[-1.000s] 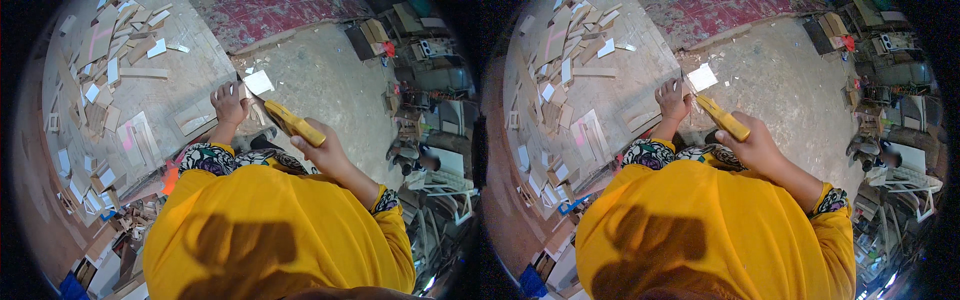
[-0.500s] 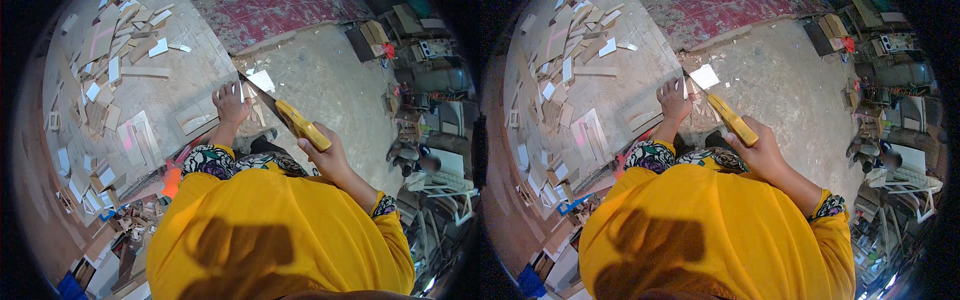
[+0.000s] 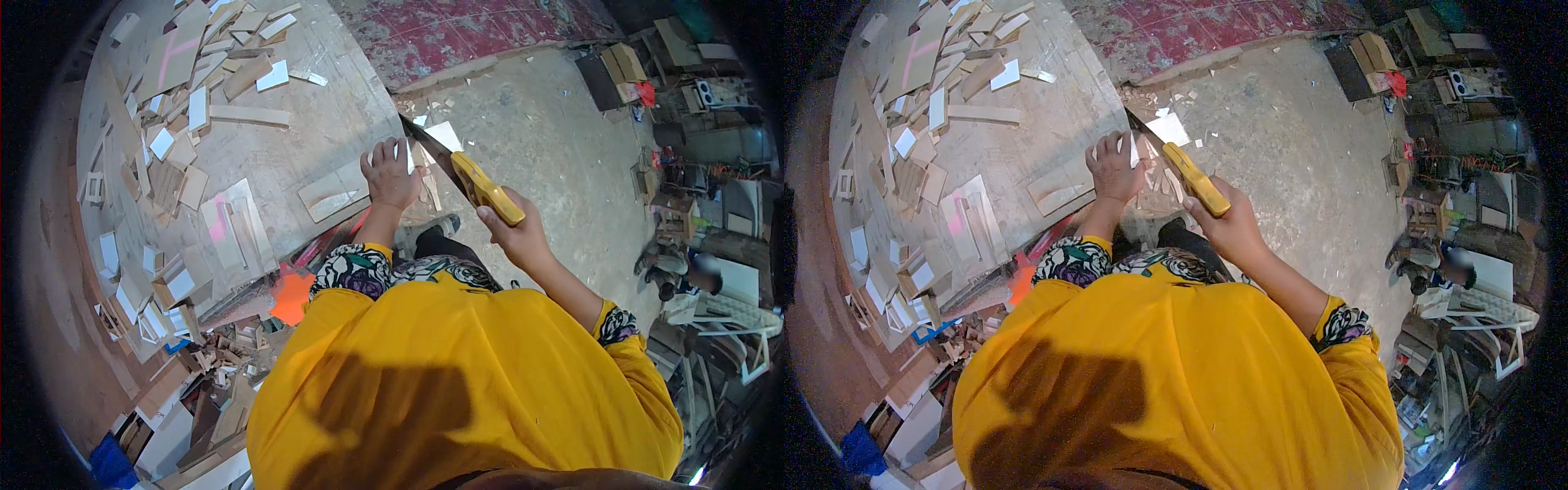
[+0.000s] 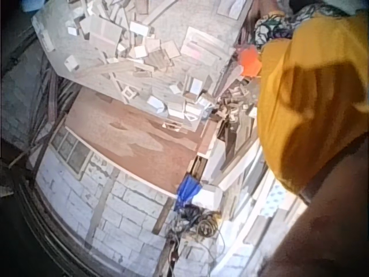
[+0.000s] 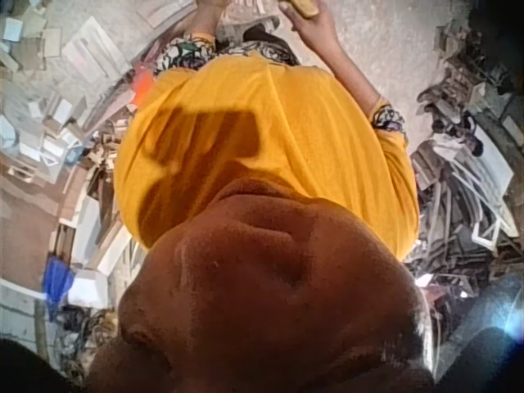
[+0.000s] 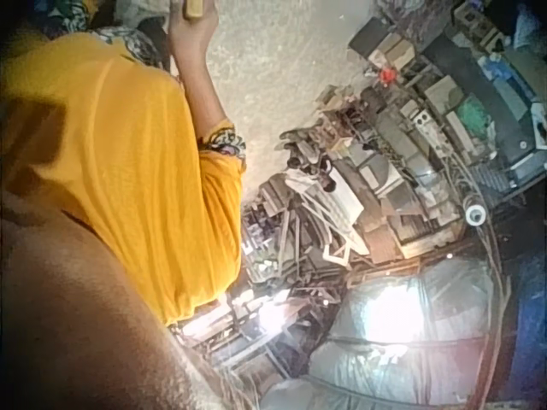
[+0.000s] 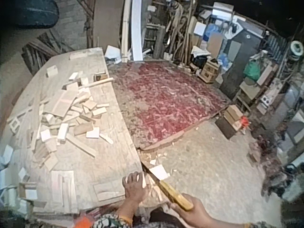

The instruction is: The person is using a hand saw to cut a small piece of wood on a workbench in a workshop environment.

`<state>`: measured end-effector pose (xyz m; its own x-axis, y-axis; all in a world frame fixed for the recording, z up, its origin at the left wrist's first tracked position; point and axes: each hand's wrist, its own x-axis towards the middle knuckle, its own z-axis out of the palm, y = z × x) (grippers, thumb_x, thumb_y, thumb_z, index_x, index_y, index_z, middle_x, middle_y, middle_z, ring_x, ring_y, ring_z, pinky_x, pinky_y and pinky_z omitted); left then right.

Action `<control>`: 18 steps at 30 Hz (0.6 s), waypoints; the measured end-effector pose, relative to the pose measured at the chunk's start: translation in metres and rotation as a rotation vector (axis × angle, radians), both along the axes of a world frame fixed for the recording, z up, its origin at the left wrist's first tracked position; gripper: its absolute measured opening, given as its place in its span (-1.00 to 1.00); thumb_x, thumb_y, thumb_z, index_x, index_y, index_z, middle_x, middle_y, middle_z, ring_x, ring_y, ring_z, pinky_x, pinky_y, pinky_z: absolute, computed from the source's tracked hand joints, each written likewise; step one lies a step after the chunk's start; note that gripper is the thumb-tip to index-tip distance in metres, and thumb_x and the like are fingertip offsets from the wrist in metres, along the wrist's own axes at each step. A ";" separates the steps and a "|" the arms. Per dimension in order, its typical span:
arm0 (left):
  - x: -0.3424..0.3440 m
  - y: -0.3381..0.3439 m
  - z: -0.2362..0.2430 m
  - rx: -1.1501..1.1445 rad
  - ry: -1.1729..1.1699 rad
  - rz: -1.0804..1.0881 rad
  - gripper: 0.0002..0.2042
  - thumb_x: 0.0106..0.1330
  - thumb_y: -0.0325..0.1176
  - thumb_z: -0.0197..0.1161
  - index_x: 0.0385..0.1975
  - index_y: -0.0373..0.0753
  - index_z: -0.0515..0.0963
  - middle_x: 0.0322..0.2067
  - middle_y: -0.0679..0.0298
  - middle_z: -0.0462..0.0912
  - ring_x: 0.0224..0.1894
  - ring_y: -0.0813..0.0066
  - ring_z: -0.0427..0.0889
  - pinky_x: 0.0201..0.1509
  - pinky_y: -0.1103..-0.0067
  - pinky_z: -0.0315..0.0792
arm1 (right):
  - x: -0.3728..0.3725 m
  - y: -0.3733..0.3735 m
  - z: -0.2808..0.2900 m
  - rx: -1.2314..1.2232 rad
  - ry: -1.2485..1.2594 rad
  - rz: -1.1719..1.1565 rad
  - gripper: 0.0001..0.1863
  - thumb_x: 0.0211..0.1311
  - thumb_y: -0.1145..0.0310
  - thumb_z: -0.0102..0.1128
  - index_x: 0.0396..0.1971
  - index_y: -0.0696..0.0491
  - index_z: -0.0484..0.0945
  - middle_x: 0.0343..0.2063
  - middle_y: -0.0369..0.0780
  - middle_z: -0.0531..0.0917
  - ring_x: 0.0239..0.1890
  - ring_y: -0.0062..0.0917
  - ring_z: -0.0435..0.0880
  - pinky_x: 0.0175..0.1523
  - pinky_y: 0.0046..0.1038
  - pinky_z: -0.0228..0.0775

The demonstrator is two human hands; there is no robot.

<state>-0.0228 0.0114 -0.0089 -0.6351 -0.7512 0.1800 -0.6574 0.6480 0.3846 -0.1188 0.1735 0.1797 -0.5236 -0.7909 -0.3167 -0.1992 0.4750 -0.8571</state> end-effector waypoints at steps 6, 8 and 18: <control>-0.004 -0.002 0.004 -0.007 -0.025 -0.008 -0.37 0.00 -0.04 0.28 0.12 -0.14 0.38 0.06 0.24 0.36 0.18 0.24 0.25 0.24 0.13 -0.01 | -0.015 -0.067 -0.056 -0.006 0.186 0.080 -0.72 0.12 0.26 0.25 -0.34 0.20 0.53 -0.51 0.00 0.59 -0.45 -0.25 0.58 -0.33 -0.34 0.37; -0.004 -0.003 0.001 -0.022 -0.011 -0.008 -0.37 0.00 -0.04 0.28 0.12 -0.14 0.37 0.06 0.24 0.36 0.18 0.23 0.25 0.24 0.12 -0.01 | -0.022 -0.069 -0.056 0.000 0.143 0.065 -0.72 0.12 0.25 0.24 -0.35 0.19 0.54 -0.51 0.02 0.58 -0.44 -0.22 0.58 -0.32 -0.33 0.37; -0.003 -0.004 0.003 0.006 -0.021 0.016 -0.38 0.01 -0.04 0.29 0.12 -0.12 0.39 0.06 0.27 0.37 0.18 0.27 0.25 0.25 0.12 -0.01 | 0.000 0.003 0.010 0.023 0.080 0.065 -0.77 0.14 0.33 0.24 -0.29 0.17 0.53 -0.54 -0.11 0.57 -0.50 -0.40 0.53 -0.32 -0.41 0.36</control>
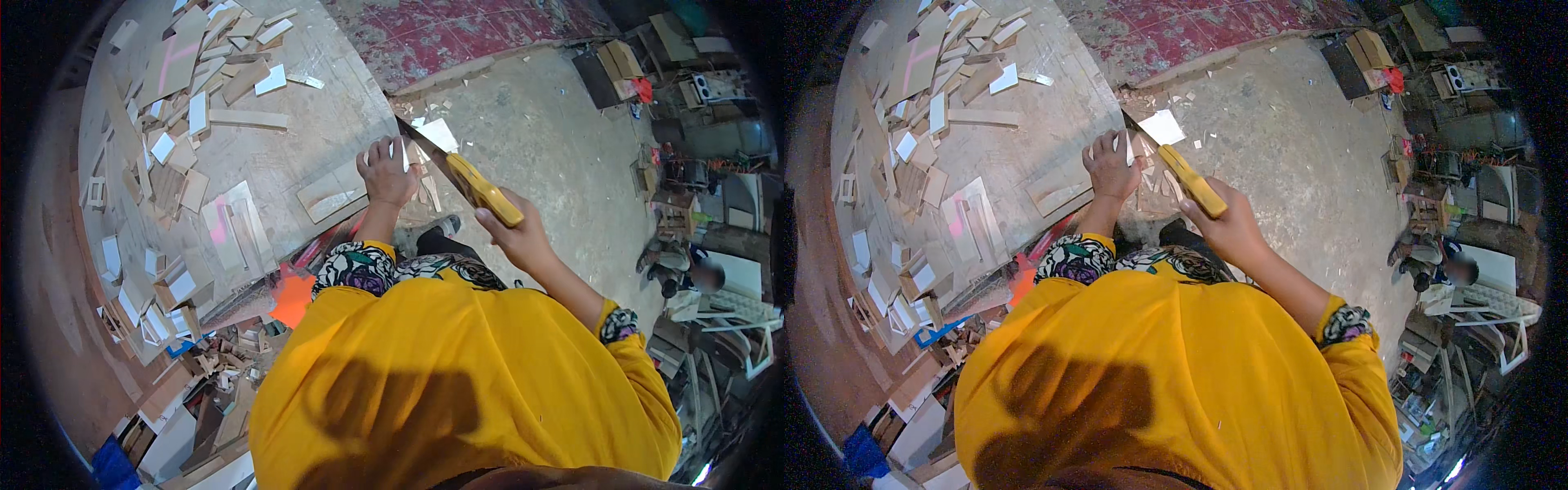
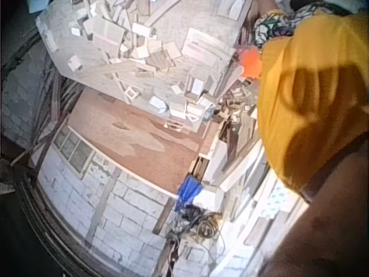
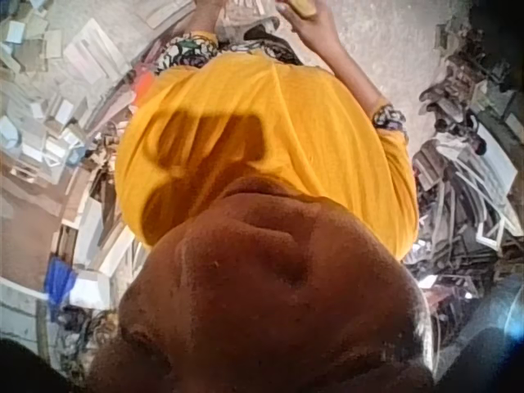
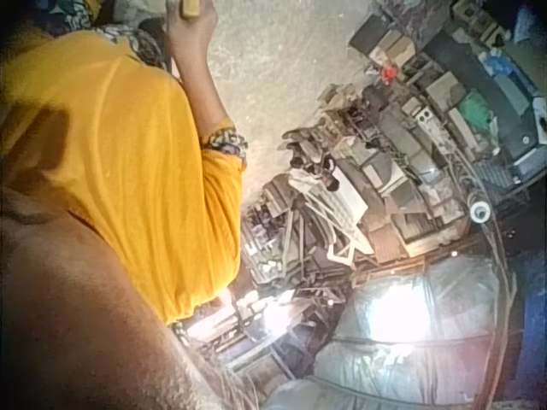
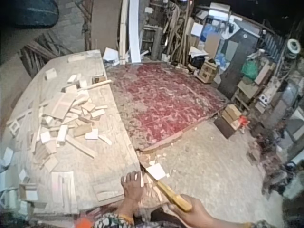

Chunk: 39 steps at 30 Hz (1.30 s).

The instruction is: The person is using a hand saw to cut a small piece of wood on a workbench in a workshop environment.

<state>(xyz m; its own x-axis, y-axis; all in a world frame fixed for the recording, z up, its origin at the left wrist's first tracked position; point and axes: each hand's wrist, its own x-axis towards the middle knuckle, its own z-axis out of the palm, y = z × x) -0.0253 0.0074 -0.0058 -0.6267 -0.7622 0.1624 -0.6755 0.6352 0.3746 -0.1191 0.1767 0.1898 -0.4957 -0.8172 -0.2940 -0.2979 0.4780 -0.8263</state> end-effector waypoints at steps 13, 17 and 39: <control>-0.005 -0.002 -0.005 -0.021 -0.008 0.037 -0.38 0.02 -0.05 0.26 0.13 -0.11 0.39 0.07 0.26 0.38 0.18 0.29 0.25 0.26 0.12 -0.02 | -0.012 -0.044 -0.030 -0.007 0.044 0.022 -0.68 0.15 0.21 0.23 -0.27 0.18 0.53 -0.55 -0.09 0.60 -0.51 -0.31 0.59 -0.36 -0.34 0.40; -0.007 -0.003 0.003 0.027 0.022 0.033 -0.40 0.01 -0.08 0.28 0.12 -0.12 0.41 0.07 0.27 0.38 0.18 0.31 0.26 0.27 0.12 -0.02 | -0.002 -0.010 -0.009 -0.054 0.046 0.003 -0.72 0.16 0.26 0.23 -0.29 0.18 0.51 -0.50 -0.09 0.60 -0.48 -0.31 0.56 -0.31 -0.37 0.38; -0.006 -0.006 -0.003 -0.038 0.053 0.045 -0.41 -0.02 -0.08 0.29 0.08 -0.13 0.43 0.03 0.26 0.40 0.13 0.26 0.30 0.24 0.17 0.03 | -0.016 -0.038 -0.023 -0.039 0.051 0.035 -0.68 0.16 0.20 0.24 -0.29 0.18 0.54 -0.58 -0.14 0.57 -0.53 -0.43 0.56 -0.33 -0.36 0.40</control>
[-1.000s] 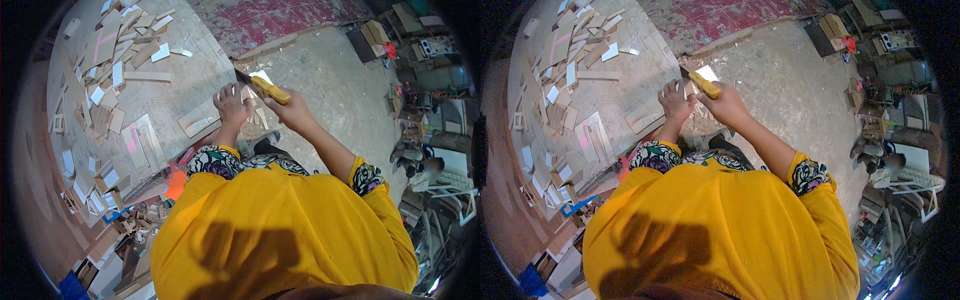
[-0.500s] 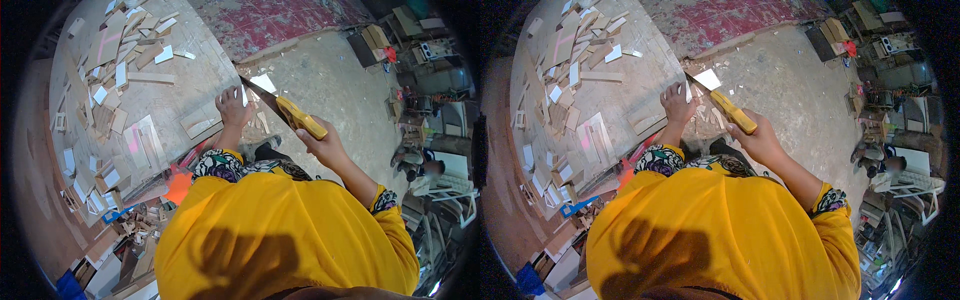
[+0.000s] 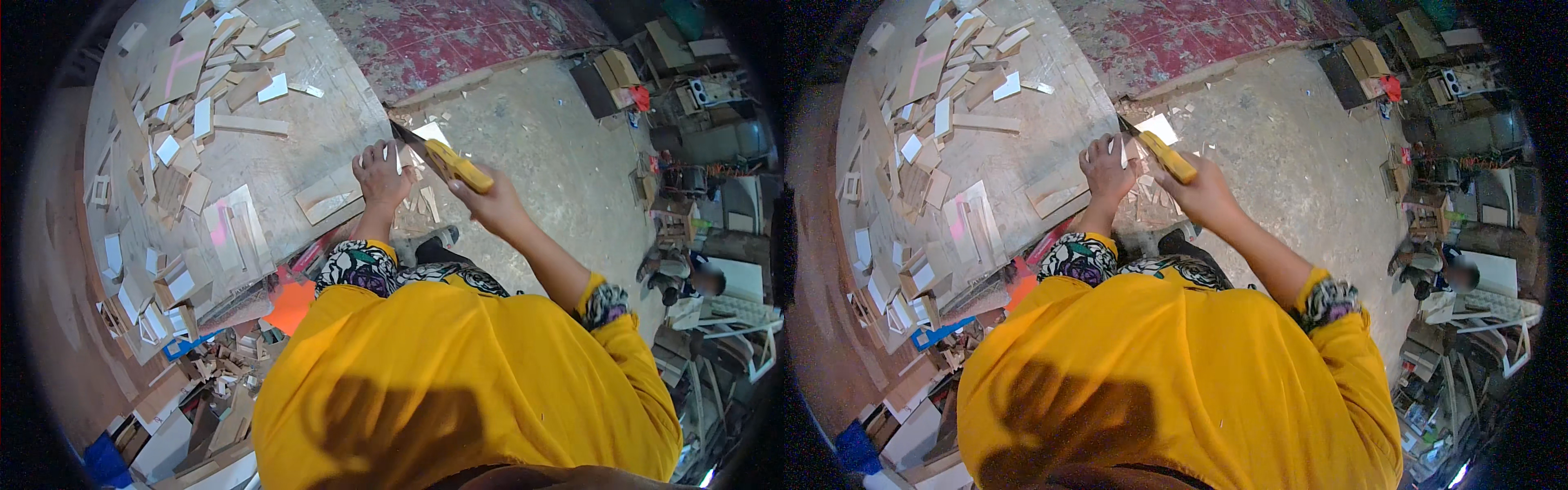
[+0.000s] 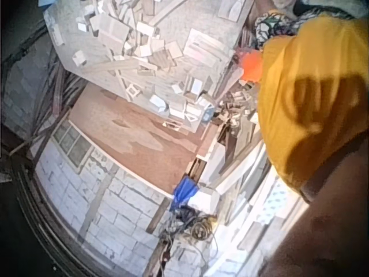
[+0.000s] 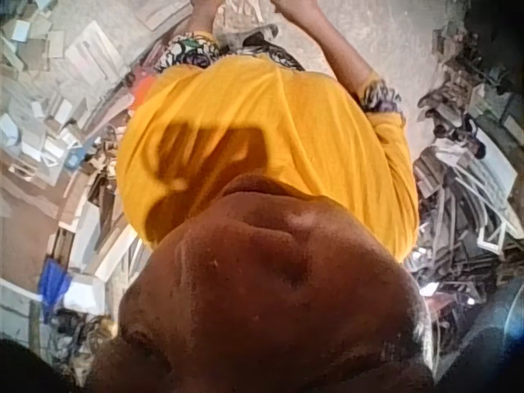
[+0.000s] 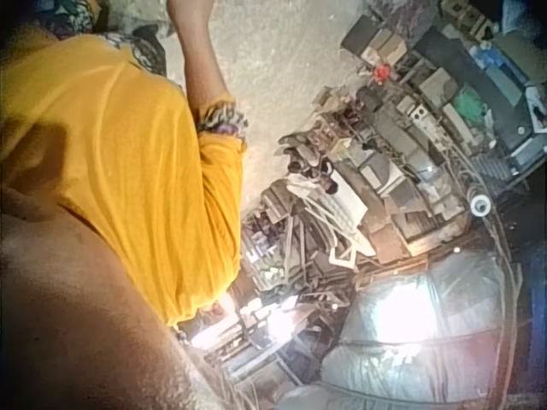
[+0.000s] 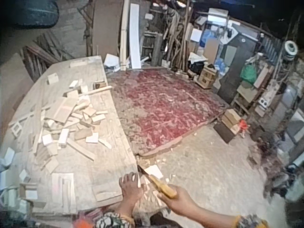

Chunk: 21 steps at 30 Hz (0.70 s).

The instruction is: The person is using a hand saw to cut a small piece of wood on a workbench in a workshop environment.

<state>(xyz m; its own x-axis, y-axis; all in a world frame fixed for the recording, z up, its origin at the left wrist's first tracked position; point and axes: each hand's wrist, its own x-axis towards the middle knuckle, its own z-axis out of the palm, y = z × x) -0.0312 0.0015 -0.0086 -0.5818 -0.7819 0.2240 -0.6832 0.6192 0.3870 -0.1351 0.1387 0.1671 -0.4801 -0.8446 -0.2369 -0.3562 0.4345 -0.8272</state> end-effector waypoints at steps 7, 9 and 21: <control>0.001 0.001 0.004 0.035 -0.002 -0.004 -0.41 -0.02 -0.07 0.31 0.07 -0.12 0.44 0.05 0.27 0.40 0.14 0.26 0.29 0.25 0.16 0.01 | 0.006 0.056 0.072 0.129 -0.191 -0.073 -0.74 0.21 0.26 0.21 -0.26 0.15 0.51 -0.55 -0.31 0.52 -0.56 -0.65 0.48 -0.48 -0.58 0.39; 0.004 0.003 0.003 0.052 -0.003 -0.001 -0.40 -0.02 -0.07 0.32 0.08 -0.12 0.43 0.05 0.27 0.40 0.14 0.26 0.29 0.26 0.16 0.01 | 0.004 0.053 0.077 0.118 -0.208 -0.050 -0.75 0.22 0.27 0.20 -0.25 0.14 0.50 -0.55 -0.33 0.51 -0.56 -0.69 0.47 -0.50 -0.63 0.38; -0.001 0.000 0.001 -0.011 -0.040 -0.002 -0.42 -0.01 -0.07 0.28 0.07 -0.10 0.42 0.06 0.28 0.39 0.15 0.28 0.27 0.23 0.18 0.02 | -0.015 -0.025 -0.003 0.087 -0.066 0.001 -0.65 0.15 0.19 0.24 -0.28 0.20 0.54 -0.61 -0.11 0.59 -0.51 -0.37 0.60 -0.35 -0.37 0.40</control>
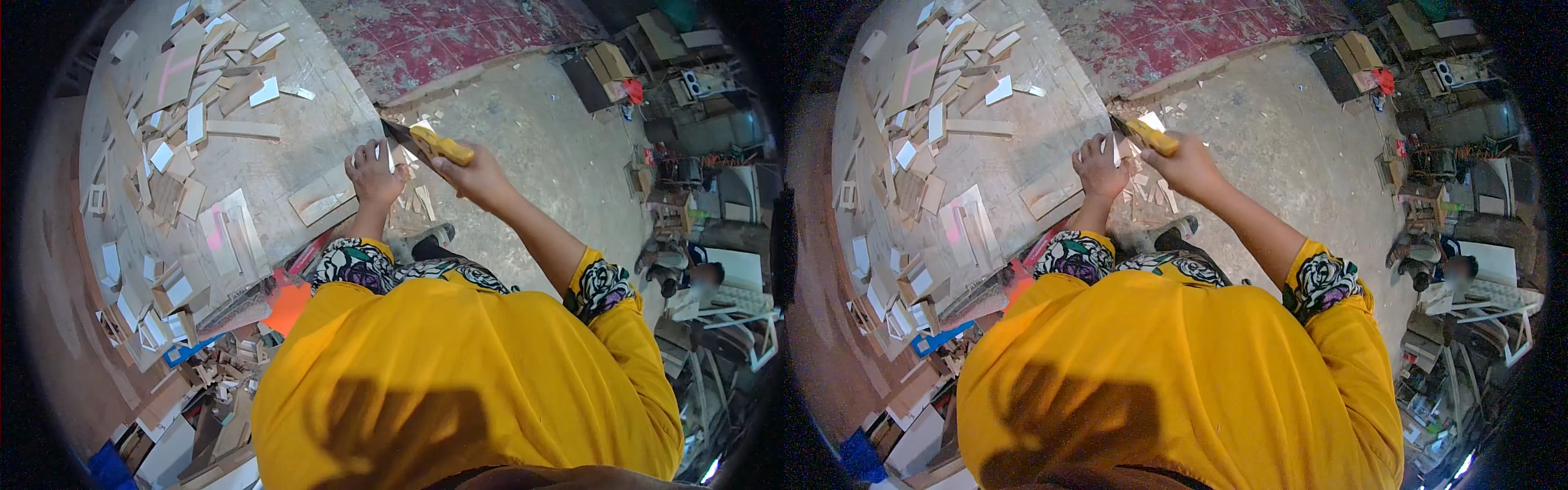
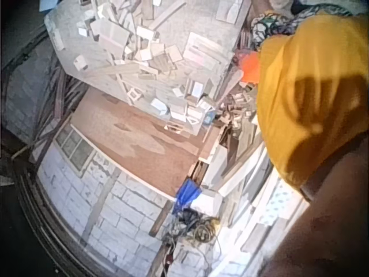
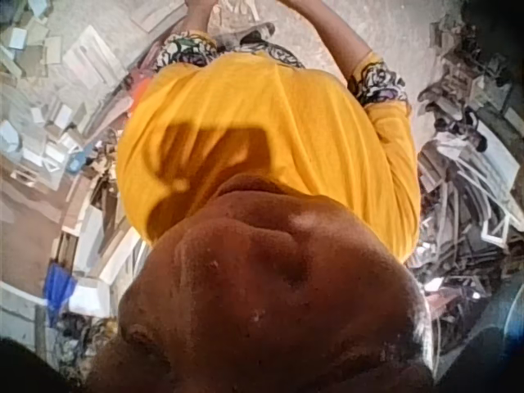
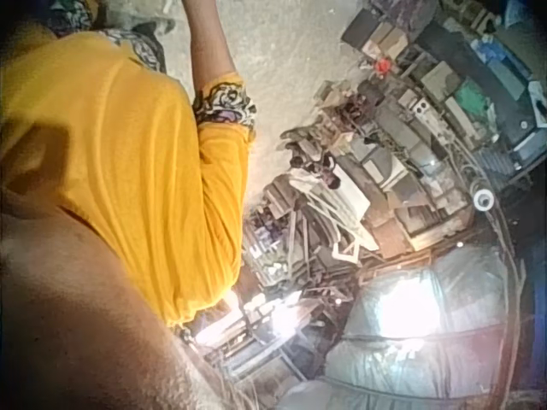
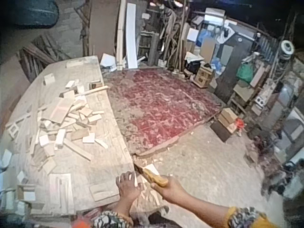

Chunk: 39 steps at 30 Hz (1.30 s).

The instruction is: The person is using a hand saw to cut a small piece of wood on a workbench in a workshop environment.

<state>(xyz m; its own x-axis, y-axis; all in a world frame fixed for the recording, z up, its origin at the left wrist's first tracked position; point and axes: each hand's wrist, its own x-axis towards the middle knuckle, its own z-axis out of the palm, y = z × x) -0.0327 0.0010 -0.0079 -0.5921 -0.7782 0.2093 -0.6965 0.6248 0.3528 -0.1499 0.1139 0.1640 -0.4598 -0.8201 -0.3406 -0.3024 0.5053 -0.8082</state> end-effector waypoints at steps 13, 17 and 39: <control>0.004 0.001 -0.003 0.024 0.016 0.008 -0.39 -0.03 -0.07 0.30 0.10 -0.10 0.41 0.06 0.28 0.38 0.16 0.27 0.27 0.24 0.18 0.01 | 0.015 0.073 0.081 0.036 -0.091 -0.031 -0.72 0.20 0.26 0.22 -0.22 0.16 0.51 -0.54 -0.28 0.54 -0.58 -0.64 0.49 -0.53 -0.60 0.36; -0.001 0.003 0.003 0.026 0.018 -0.027 -0.38 -0.04 -0.08 0.30 0.10 -0.11 0.41 0.06 0.27 0.38 0.17 0.25 0.27 0.24 0.18 0.01 | -0.005 0.041 0.010 -0.107 0.181 0.045 -0.66 0.17 0.17 0.24 -0.25 0.16 0.54 -0.57 -0.26 0.56 -0.55 -0.64 0.53 -0.55 -0.59 0.38; 0.012 0.002 -0.001 0.016 0.043 -0.042 -0.38 -0.05 -0.08 0.30 0.09 -0.13 0.43 0.05 0.25 0.40 0.15 0.25 0.28 0.25 0.21 0.02 | 0.005 0.045 0.070 0.046 -0.164 -0.030 -0.71 0.19 0.24 0.22 -0.20 0.13 0.54 -0.55 -0.31 0.55 -0.58 -0.66 0.50 -0.56 -0.59 0.37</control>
